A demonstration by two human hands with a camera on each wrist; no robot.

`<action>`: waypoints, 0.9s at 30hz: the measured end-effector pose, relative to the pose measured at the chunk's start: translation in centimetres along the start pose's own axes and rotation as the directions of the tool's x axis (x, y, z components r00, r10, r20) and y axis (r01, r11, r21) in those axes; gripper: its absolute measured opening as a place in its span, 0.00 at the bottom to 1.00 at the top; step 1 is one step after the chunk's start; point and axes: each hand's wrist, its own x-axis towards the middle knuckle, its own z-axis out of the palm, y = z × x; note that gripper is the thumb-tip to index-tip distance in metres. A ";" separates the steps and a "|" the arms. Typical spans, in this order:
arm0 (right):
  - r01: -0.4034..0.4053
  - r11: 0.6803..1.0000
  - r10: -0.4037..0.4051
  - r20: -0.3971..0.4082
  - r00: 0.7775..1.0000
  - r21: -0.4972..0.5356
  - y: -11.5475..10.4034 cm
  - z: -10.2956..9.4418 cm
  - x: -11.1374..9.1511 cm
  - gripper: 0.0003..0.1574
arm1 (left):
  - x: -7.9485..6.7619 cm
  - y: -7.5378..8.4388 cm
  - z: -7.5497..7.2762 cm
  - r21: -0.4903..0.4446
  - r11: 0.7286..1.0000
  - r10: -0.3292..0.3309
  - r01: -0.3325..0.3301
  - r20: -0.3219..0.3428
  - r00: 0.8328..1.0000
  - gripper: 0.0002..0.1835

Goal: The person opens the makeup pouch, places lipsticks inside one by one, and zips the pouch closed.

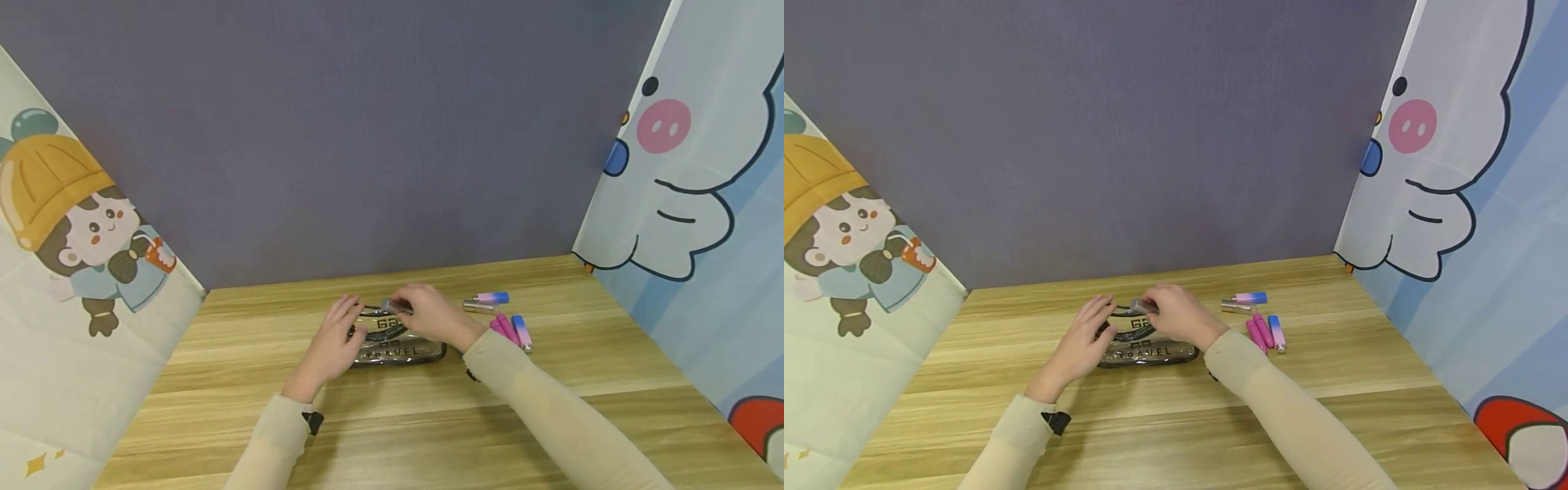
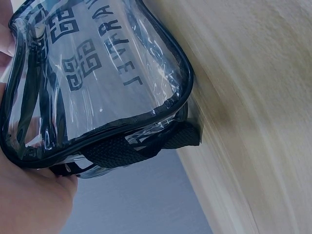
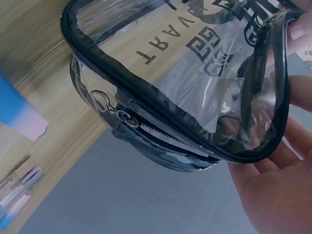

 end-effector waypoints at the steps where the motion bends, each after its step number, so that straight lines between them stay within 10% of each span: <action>1: 0.001 1.000 -0.001 -0.001 1.000 -0.003 0.0 0.0 0.0 0.19 | 0.0 0.0 0.0 -0.001 1.000 0.001 -0.001 -0.001 1.000 0.29; 27: 0.008 1.000 -0.008 -0.024 1.000 -0.005 -0.3 -0.1 -0.3 0.22 | 0.0 0.1 -0.1 -0.010 1.000 0.001 -0.001 -0.004 1.000 0.29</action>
